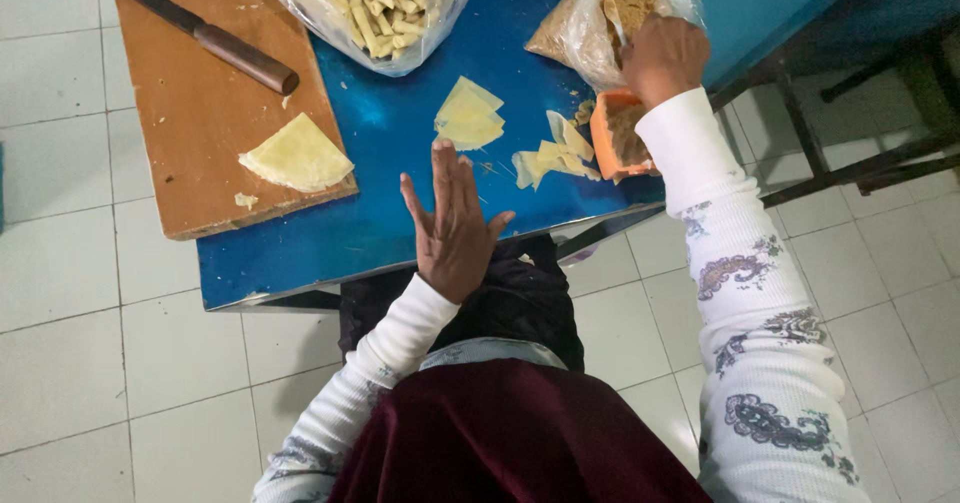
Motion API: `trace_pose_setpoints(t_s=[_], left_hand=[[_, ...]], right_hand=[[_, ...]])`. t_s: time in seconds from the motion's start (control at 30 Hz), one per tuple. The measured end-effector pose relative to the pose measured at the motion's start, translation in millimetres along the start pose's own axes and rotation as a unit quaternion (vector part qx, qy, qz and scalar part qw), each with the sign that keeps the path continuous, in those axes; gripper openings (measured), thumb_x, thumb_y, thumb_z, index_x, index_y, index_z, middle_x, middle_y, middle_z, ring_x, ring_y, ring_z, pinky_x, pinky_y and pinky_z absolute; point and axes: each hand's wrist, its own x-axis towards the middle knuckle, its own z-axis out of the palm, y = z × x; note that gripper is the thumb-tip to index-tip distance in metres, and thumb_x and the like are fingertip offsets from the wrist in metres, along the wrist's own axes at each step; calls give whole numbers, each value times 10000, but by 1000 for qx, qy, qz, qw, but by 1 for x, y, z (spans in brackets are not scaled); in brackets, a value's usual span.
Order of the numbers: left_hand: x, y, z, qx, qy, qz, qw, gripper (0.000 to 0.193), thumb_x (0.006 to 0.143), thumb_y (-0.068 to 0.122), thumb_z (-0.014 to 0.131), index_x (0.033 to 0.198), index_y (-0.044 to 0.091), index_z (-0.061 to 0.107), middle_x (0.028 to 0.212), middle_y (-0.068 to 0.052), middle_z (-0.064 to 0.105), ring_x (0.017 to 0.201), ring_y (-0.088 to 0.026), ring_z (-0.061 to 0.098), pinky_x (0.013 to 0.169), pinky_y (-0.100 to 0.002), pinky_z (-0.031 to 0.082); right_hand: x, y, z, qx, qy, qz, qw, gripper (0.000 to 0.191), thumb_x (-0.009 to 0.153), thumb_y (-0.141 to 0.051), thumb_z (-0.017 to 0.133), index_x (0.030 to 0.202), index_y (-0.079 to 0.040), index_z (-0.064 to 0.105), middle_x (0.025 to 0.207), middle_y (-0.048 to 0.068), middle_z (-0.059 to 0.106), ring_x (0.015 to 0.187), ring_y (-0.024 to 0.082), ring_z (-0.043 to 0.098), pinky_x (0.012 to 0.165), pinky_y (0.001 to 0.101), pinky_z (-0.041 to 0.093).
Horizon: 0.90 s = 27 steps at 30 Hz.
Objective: The person sits at a blue table assembling filled pastries. They spoon a light paste from an orange container onto triangular dough wrappers, then fold and press the wrappers by hand to enclose the filling, placing finished pieces on the table. A bag of rolled dough pieces, a cutting board, and a knife sit nearby.
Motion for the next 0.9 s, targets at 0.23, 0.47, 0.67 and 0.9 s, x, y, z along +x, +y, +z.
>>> trace_pose_setpoints(t_s=[0.23,0.47,0.67,0.9], left_hand=[[27,38,11,-53,49,54,996,713,947,554,599,1383,-11,583,1563,-204,397,1489,-351,276,1143,-658,253],[56,35,16,-184,112,70,974,162,919,195,691,1005,62,658,1129,-99,593,1125,-303,545,897,-440,468],[57,18,1,-229,133,60,962,103,890,89,693,983,101,651,992,-31,624,1004,-269,581,839,-415,485],[38,-11,-22,-262,147,22,954,138,877,112,738,990,100,661,1015,-66,620,1000,-307,579,800,-424,471]], right_hand=[[4,13,-9,62,44,3,997,165,887,-217,775,943,-72,721,897,167,740,802,393,705,654,520,536],[-6,39,-12,87,74,-45,992,24,952,-137,742,960,-131,720,865,118,744,804,375,704,682,510,525],[-26,37,-18,115,100,-124,980,93,936,-102,751,1012,-53,730,935,165,681,827,370,676,741,464,536],[-36,41,-17,-1,128,-130,983,83,951,-100,727,986,-26,714,997,146,651,878,348,652,793,444,507]])
